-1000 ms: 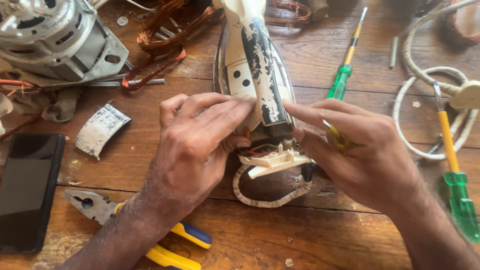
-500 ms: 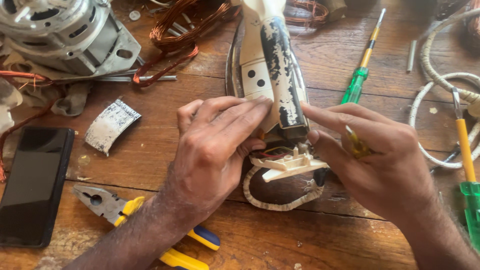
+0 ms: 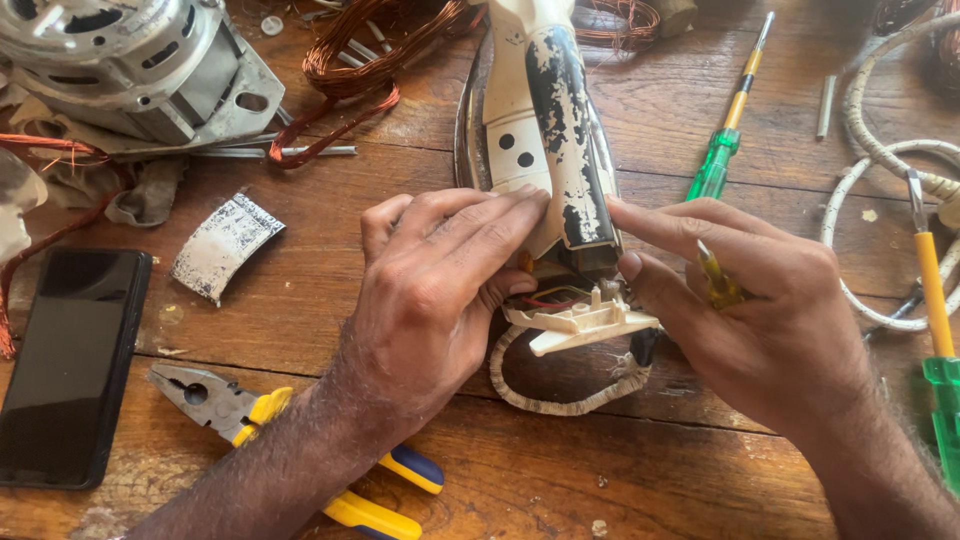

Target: The person uses a screwdriver to pry open the casing of a disassembled electric iron, removes a plastic internal component, and manipulates the exposed wires. The person then handles a small metal screw and continues to adjust the internal parts of the iron.

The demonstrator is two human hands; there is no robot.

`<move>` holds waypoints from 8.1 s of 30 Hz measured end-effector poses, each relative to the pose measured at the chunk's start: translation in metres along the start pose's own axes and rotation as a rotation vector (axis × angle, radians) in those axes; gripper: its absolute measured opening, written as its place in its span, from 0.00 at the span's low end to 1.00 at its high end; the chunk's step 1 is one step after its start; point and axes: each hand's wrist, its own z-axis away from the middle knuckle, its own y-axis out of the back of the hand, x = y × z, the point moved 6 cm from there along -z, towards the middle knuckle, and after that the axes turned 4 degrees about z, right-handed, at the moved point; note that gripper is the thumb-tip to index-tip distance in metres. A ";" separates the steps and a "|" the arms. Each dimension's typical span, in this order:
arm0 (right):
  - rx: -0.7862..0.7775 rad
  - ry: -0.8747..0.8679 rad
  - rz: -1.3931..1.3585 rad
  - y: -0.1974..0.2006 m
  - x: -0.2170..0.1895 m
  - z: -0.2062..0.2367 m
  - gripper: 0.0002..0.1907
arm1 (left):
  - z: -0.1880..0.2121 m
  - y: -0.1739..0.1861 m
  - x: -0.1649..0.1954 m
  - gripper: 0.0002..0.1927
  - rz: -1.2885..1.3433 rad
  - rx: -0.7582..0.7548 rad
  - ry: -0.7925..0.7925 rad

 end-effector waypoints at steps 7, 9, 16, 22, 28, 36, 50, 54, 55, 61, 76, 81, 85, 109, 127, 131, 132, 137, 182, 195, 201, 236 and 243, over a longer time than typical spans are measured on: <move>-0.006 -0.035 0.015 0.000 0.000 -0.002 0.20 | -0.001 0.002 0.001 0.28 0.000 0.008 0.006; -0.014 -0.053 0.018 -0.001 0.001 -0.002 0.20 | -0.001 0.002 0.001 0.28 -0.007 0.007 -0.001; 0.009 -0.036 0.000 0.002 -0.005 -0.002 0.20 | -0.001 0.002 0.001 0.29 0.003 0.000 -0.001; 0.018 -0.016 -0.024 0.004 -0.008 -0.002 0.20 | -0.001 0.001 0.001 0.30 -0.006 -0.005 0.000; 0.017 -0.013 -0.020 0.003 -0.008 -0.002 0.20 | -0.001 0.001 0.000 0.30 -0.006 -0.010 -0.003; 0.025 -0.023 -0.024 0.004 -0.007 -0.001 0.21 | -0.001 0.002 0.001 0.30 -0.002 -0.011 0.000; 0.017 -0.047 -0.049 0.000 -0.007 -0.002 0.18 | -0.001 0.004 0.000 0.27 -0.036 -0.012 -0.008; -0.007 -0.068 -0.056 -0.002 -0.003 -0.004 0.16 | 0.000 0.006 0.001 0.26 -0.066 -0.027 -0.012; 0.000 -0.041 -0.064 -0.002 -0.005 -0.004 0.16 | 0.000 0.006 0.001 0.26 -0.071 -0.032 -0.016; 0.018 0.037 -0.079 0.000 -0.011 -0.005 0.15 | -0.002 0.008 0.004 0.25 -0.074 -0.043 -0.023; -0.022 -0.379 -0.259 -0.001 0.022 -0.006 0.18 | 0.003 0.017 0.021 0.11 -0.060 0.082 -0.034; 0.019 -0.340 -0.252 0.002 0.024 -0.006 0.21 | -0.002 0.014 0.004 0.10 0.065 0.026 0.143; 0.027 -0.356 -0.229 0.003 0.027 -0.003 0.21 | -0.003 0.009 -0.012 0.08 0.188 -0.078 0.300; 0.219 -0.257 -0.208 0.020 0.003 0.031 0.21 | 0.003 0.007 0.012 0.25 0.100 -0.273 0.100; 0.030 -0.309 -0.475 -0.013 -0.004 0.030 0.20 | -0.006 0.020 -0.038 0.19 0.576 -0.096 0.506; 0.047 -0.306 -0.416 -0.019 -0.018 0.046 0.20 | -0.013 0.012 -0.056 0.18 0.927 -0.094 0.549; 0.057 -0.324 -0.388 -0.020 -0.020 0.050 0.20 | -0.011 0.009 -0.063 0.18 0.977 -0.092 0.635; 0.068 -0.267 -0.366 -0.031 -0.038 0.056 0.16 | -0.009 0.003 -0.077 0.19 1.122 -0.167 0.687; 0.034 -0.596 -0.817 -0.042 -0.013 0.048 0.18 | -0.010 0.017 0.025 0.09 -0.100 -0.221 0.115; 0.043 -0.639 -0.942 -0.047 -0.008 0.049 0.19 | -0.018 0.001 0.020 0.20 -0.169 -0.324 0.104; 0.055 -0.662 -0.882 -0.047 -0.005 0.053 0.19 | -0.016 0.004 0.018 0.22 -0.183 -0.342 0.075; 0.399 -0.895 -1.313 -0.075 -0.020 0.055 0.18 | -0.021 0.005 0.016 0.24 -0.027 -0.271 0.004; 0.371 -0.829 -1.420 -0.079 -0.015 0.056 0.20 | -0.021 0.006 0.018 0.22 -0.053 -0.247 -0.022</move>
